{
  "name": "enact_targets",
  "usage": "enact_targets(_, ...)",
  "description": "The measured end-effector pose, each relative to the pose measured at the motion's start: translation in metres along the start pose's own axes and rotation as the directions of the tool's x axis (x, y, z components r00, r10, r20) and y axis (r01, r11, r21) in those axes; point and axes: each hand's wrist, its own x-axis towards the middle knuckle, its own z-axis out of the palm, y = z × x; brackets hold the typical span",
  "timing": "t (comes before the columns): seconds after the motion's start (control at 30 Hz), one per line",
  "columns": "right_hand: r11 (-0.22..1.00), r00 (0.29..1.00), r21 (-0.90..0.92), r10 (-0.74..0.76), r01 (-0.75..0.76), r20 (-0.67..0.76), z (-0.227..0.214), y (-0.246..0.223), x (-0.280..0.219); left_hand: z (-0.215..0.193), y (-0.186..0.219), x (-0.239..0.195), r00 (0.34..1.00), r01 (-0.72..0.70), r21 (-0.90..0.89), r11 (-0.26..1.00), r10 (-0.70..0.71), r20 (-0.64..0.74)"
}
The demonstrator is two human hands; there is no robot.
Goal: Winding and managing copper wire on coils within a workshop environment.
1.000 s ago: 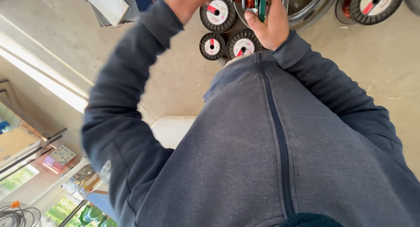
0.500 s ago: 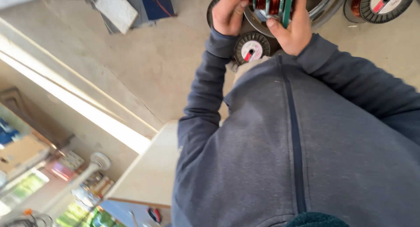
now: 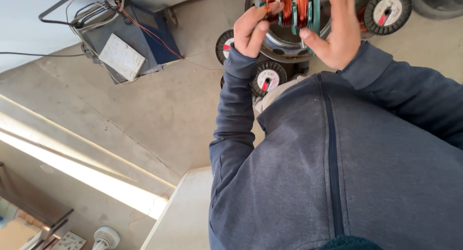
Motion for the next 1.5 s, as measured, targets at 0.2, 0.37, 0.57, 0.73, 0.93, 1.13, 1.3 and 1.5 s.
enact_targets(0.2, 0.889, 0.918, -0.228, -0.386, 0.398, 0.097, -0.009, -0.014, 0.042, 0.003, -0.026, -0.021, 0.935, 0.330, -0.440, 0.835, -0.354, 0.030)
enact_targets(0.37, 0.830, 0.843, -0.155, -0.514, 0.535, 0.156, -0.001, -0.018, 0.077, -0.001, -0.051, -0.028, 0.941, 0.333, -0.380, 0.863, -0.328, 0.081)
enact_targets(0.57, 0.872, 0.867, -0.117, -0.442, 0.476, 0.229, 0.009, 0.004, 0.078, -0.003, -0.009, -0.004, 0.982, 0.169, 0.062, 0.984, -0.162, -0.097)
enact_targets(0.73, 0.847, 0.849, -0.143, -0.474, 0.512, 0.231, 0.007, -0.007, 0.083, 0.009, -0.001, 0.001, 0.981, 0.063, 0.214, 0.975, -0.021, -0.195)
enact_targets(0.93, 0.828, 0.847, -0.193, -0.488, 0.526, 0.212, 0.012, -0.007, 0.082, -0.006, 0.000, -0.010, 0.978, 0.196, 0.011, 0.981, -0.194, -0.080)
enact_targets(1.13, 0.845, 0.848, -0.139, -0.482, 0.516, 0.220, 0.016, -0.004, 0.088, -0.028, 0.009, -0.008, 0.936, 0.350, -0.335, 0.875, -0.316, 0.152)
enact_targets(1.3, 0.845, 0.837, -0.083, -0.503, 0.529, 0.215, 0.015, 0.000, 0.089, -0.022, 0.025, 0.003, 0.945, 0.318, -0.127, 0.939, -0.304, 0.120)
enact_targets(1.5, 0.848, 0.841, -0.100, -0.487, 0.520, 0.234, 0.015, -0.002, 0.093, 0.013, -0.018, -0.017, 0.911, 0.297, -0.653, 0.697, -0.411, -0.024)
